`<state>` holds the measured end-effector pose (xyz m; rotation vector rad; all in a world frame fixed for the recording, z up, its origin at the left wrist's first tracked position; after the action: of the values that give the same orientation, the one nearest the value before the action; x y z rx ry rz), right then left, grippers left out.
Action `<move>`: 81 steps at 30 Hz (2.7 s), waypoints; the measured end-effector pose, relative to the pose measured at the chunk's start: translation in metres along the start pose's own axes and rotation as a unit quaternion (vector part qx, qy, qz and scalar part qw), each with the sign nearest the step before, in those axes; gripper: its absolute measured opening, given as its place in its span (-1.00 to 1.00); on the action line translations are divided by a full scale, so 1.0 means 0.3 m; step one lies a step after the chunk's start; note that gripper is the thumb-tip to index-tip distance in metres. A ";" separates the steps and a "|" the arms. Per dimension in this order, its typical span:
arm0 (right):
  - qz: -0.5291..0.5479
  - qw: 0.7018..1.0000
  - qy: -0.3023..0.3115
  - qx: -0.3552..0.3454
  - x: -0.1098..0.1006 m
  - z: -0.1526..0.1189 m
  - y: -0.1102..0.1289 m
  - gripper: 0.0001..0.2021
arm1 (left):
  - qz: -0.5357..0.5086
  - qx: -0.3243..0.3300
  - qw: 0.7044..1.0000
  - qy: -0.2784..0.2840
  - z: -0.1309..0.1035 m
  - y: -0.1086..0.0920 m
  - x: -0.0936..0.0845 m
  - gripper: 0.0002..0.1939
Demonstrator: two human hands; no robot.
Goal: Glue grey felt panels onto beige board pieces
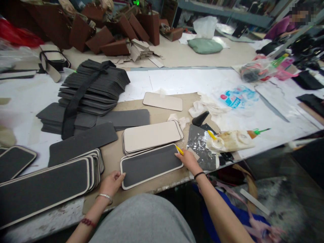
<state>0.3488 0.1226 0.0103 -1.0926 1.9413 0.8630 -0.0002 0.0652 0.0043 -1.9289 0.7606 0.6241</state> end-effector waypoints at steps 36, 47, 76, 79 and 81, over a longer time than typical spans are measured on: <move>0.263 0.954 -0.133 -0.055 -0.191 0.208 0.427 -0.73 | 0.157 0.447 0.855 -0.213 0.207 -0.120 0.005 -0.73; 0.177 0.957 -0.229 0.002 -0.340 0.200 0.252 -0.74 | 0.176 0.450 0.847 -0.222 0.205 -0.122 0.009 -0.71; 0.267 0.937 -0.223 0.033 -0.264 0.099 0.121 -0.69 | 0.153 0.450 0.847 -0.239 0.201 -0.124 0.003 -0.82; 0.281 0.934 -0.220 -0.005 -0.281 0.063 0.186 -0.68 | 0.139 0.445 0.850 -0.245 0.199 -0.125 0.008 -0.82; 0.352 0.920 -0.168 -0.036 -0.243 0.032 0.295 -0.64 | 0.134 0.442 0.851 -0.251 0.197 -0.127 0.011 -0.83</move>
<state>0.2996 0.1960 0.0840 -0.2155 2.0151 1.4048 0.0234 0.1312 -0.0013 -0.7681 0.7842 0.7318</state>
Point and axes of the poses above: each hand's wrist, its own z-axis towards the middle knuckle, its own x-axis out of the palm, y = z × x, the point moved 3 cm from there along z, towards the middle knuckle, and after that the axes turned 9 degrees about x, right-handed, at the moved point
